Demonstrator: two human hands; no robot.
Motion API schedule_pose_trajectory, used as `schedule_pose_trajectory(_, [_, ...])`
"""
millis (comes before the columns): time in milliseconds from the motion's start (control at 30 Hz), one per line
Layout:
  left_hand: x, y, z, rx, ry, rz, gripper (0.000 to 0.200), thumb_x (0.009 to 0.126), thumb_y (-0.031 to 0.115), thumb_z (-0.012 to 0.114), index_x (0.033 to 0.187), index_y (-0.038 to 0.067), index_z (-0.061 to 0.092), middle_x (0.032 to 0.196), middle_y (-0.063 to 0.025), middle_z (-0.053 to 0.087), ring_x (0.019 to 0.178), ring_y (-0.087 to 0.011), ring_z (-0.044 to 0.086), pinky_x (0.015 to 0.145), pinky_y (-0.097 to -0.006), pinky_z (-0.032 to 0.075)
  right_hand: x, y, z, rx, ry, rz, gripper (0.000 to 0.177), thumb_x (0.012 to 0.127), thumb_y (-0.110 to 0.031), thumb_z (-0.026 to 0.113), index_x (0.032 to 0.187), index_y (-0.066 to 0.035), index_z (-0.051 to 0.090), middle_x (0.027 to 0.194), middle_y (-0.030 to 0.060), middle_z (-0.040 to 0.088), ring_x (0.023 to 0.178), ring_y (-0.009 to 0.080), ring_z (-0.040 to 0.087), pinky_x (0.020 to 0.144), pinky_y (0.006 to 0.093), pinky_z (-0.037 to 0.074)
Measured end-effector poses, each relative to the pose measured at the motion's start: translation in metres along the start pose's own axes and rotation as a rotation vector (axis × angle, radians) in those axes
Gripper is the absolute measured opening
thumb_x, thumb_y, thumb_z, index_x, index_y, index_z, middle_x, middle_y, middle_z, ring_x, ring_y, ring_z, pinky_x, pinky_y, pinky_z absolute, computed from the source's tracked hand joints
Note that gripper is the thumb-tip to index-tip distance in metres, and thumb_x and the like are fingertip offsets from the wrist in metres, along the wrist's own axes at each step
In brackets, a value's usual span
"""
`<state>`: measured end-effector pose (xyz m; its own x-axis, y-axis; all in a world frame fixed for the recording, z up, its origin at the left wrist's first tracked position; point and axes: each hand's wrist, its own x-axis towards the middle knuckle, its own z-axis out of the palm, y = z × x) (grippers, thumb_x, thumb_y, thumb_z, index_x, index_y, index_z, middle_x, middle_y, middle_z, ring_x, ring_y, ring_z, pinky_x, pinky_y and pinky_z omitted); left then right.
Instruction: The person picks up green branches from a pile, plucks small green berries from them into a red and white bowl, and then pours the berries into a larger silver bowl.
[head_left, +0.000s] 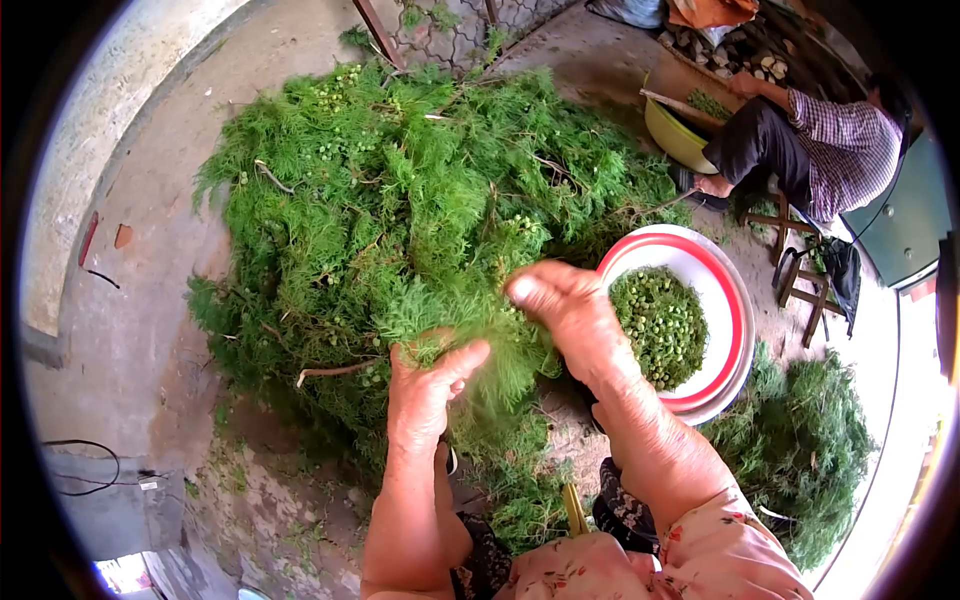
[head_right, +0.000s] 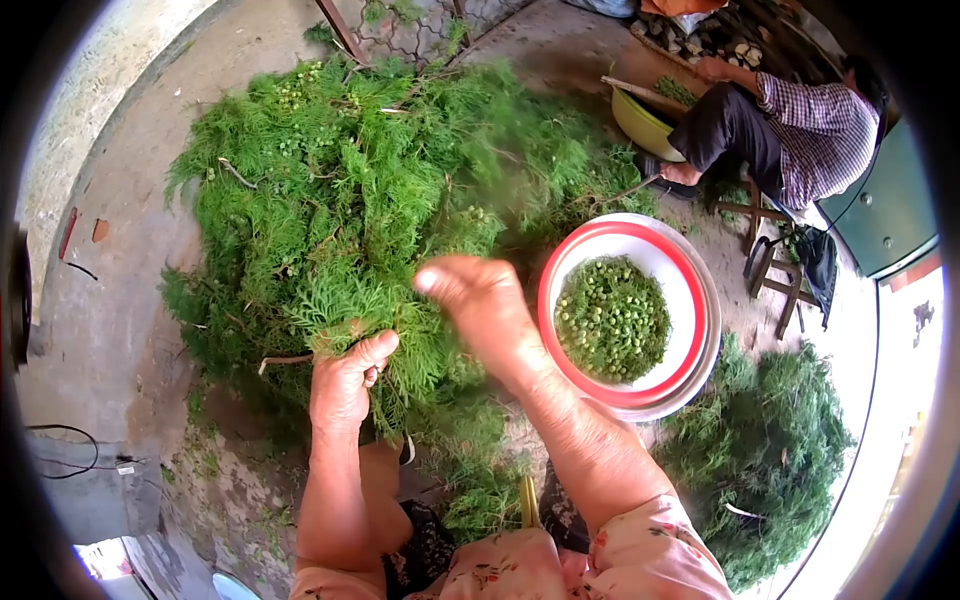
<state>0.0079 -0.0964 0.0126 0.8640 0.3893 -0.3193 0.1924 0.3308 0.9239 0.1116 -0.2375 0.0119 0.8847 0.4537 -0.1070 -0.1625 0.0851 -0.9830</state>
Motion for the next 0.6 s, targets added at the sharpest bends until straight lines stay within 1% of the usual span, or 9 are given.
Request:
schedule_pose_trajectory(67, [-0.003,-0.003,0.003,-0.039,0.070,0.003,0.028,0.066,0.019,0.079,0.085,0.008,0.061,0.069,0.0021,0.059,0.054,-0.0050,0.045,0.046,-0.0183,0.031,0.008,-0.012,-0.012,0.131,0.167,0.174,0.018,0.083,-0.025,0.063,0.082,-0.008,0.063,0.067,-0.0023,0.053,0.051,0.0049,0.042,0.042,0.0205,0.031])
schedule_pose_trajectory(100, [-0.002,-0.004,0.003,-0.067,0.048,0.002,0.028,0.066,0.019,0.079,0.085,0.008,0.062,0.069,0.0023,0.059,0.054,-0.0049,0.045,0.046,-0.0182,0.031,0.013,-0.008,-0.021,0.362,0.064,0.143,0.009,0.084,-0.017,0.061,0.086,-0.008,0.062,0.074,-0.0009,0.057,0.051,0.0048,0.043,0.042,0.0187,0.032])
schedule_pose_trajectory(167, [0.000,-0.004,0.001,-0.122,0.006,0.000,0.026,0.067,0.020,0.078,0.084,0.009,0.062,0.068,0.0029,0.059,0.053,-0.0046,0.044,0.045,-0.0180,0.030,0.009,-0.014,-0.017,0.344,0.026,0.227,0.009,0.084,-0.009,0.056,0.092,-0.007,0.060,0.068,-0.0011,0.055,0.052,0.0071,0.046,0.045,0.0191,0.038])
schedule_pose_trajectory(233, [0.002,-0.002,0.001,-0.139,0.016,-0.021,0.027,0.069,0.010,0.074,0.090,0.006,0.057,0.066,0.0012,0.053,0.049,-0.0070,0.043,0.042,-0.0195,0.031,0.007,-0.010,-0.019,0.443,-0.323,0.233,0.022,0.080,-0.002,0.059,0.101,-0.005,0.059,0.078,0.0003,0.059,0.059,0.0068,0.049,0.052,0.0194,0.043])
schedule_pose_trajectory(333, [0.002,-0.001,0.003,-0.144,0.043,-0.057,0.025,0.069,0.010,0.073,0.089,0.006,0.058,0.066,0.0015,0.053,0.048,-0.0068,0.042,0.041,-0.0195,0.030,-0.001,0.001,-0.007,0.182,-0.367,0.072,0.030,0.083,-0.011,0.062,0.112,-0.006,0.059,0.088,0.0007,0.063,0.075,0.0068,0.055,0.067,0.0208,0.047])
schedule_pose_trajectory(367, [0.002,-0.001,0.004,-0.139,0.033,-0.055,0.026,0.069,0.010,0.074,0.089,0.006,0.058,0.066,0.0015,0.052,0.048,-0.0067,0.042,0.041,-0.0194,0.030,-0.004,-0.007,-0.011,0.163,-0.415,0.262,0.029,0.084,-0.010,0.060,0.113,-0.007,0.059,0.089,0.0002,0.063,0.079,0.0084,0.056,0.076,0.0221,0.046])
schedule_pose_trajectory(433, [0.004,-0.002,0.005,-0.131,0.008,-0.051,0.026,0.069,0.011,0.074,0.089,0.006,0.058,0.065,0.0017,0.052,0.047,-0.0066,0.042,0.040,-0.0193,0.029,-0.004,0.004,-0.004,0.242,-0.373,0.122,0.027,0.085,-0.011,0.060,0.112,-0.007,0.060,0.087,0.0007,0.064,0.074,0.0082,0.054,0.072,0.0220,0.046])
schedule_pose_trajectory(533, [0.005,-0.002,0.007,-0.064,0.025,-0.037,0.023,0.071,0.011,0.073,0.088,0.006,0.058,0.062,0.0024,0.051,0.046,-0.0063,0.041,0.040,-0.0193,0.028,-0.004,0.004,-0.006,0.116,-0.260,0.141,0.025,0.085,-0.013,0.060,0.109,-0.008,0.062,0.089,0.0031,0.064,0.069,0.0076,0.053,0.062,0.0217,0.046])
schedule_pose_trajectory(600, [0.005,-0.004,0.009,-0.029,0.049,-0.017,0.019,0.074,0.014,0.072,0.085,0.007,0.058,0.060,0.0024,0.050,0.046,-0.0064,0.041,0.039,-0.0193,0.028,0.001,-0.005,-0.012,-0.009,0.077,0.275,0.019,0.086,-0.011,0.058,0.104,-0.005,0.062,0.078,0.0031,0.062,0.066,0.0082,0.053,0.054,0.0216,0.044])
